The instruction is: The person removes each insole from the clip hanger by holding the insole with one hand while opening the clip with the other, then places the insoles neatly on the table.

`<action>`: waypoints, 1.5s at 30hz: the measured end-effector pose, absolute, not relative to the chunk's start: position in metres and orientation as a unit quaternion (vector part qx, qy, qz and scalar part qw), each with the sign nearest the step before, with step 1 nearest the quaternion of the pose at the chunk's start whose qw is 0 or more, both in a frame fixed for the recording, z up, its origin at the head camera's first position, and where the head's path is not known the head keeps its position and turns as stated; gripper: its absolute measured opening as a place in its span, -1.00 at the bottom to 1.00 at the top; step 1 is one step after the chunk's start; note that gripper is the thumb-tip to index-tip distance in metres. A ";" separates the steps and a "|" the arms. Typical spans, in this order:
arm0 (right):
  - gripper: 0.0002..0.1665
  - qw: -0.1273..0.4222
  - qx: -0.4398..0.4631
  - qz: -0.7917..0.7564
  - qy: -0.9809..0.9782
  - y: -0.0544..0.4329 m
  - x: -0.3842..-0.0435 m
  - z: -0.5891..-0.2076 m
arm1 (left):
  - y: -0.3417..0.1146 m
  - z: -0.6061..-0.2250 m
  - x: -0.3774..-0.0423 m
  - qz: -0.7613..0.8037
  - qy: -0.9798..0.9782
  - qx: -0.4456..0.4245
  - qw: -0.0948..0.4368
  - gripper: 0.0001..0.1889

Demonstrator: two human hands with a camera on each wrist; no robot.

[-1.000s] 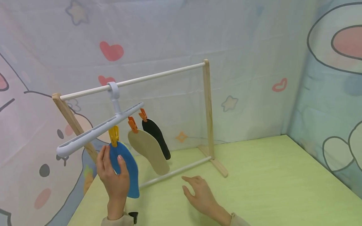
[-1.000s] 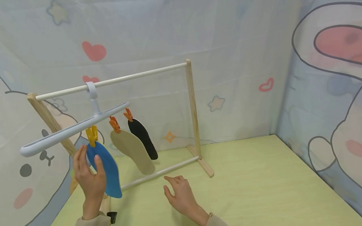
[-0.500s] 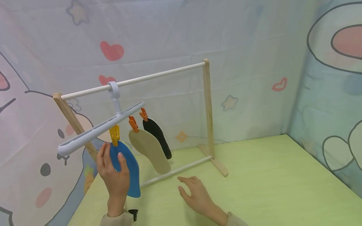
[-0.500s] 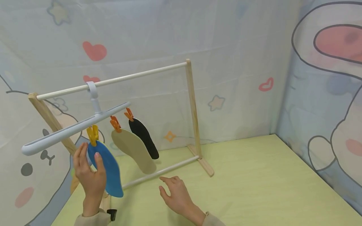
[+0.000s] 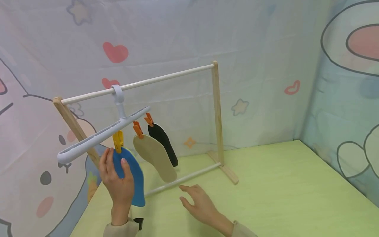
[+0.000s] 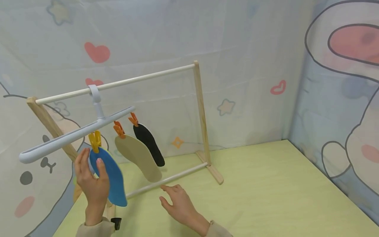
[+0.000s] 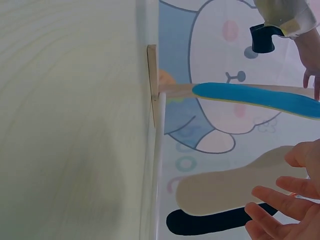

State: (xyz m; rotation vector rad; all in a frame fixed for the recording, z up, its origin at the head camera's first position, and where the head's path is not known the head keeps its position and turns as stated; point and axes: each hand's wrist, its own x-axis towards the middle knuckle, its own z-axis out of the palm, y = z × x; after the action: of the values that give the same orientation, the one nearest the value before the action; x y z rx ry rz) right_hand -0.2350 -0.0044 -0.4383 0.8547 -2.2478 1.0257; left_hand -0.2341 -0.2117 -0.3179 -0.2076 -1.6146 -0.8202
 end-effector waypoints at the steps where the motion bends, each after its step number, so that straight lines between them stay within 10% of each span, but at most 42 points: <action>1: -0.61 0.259 0.317 0.380 -0.829 -0.005 -0.235 -0.438 | -0.212 -0.318 -0.234 -0.359 -0.700 -0.089 0.611 -0.57; 45: -0.62 0.164 0.326 0.459 -0.810 -0.028 -0.231 -0.442 | -0.218 -0.305 -0.241 -0.441 -0.710 -0.038 0.548 -0.62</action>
State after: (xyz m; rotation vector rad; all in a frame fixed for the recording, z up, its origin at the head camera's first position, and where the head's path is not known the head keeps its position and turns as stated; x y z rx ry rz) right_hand -0.2306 -0.0278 -0.4425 0.9285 -2.3096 1.3076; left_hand -0.2411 -0.2181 -0.3050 -0.0900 -1.6820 -1.0438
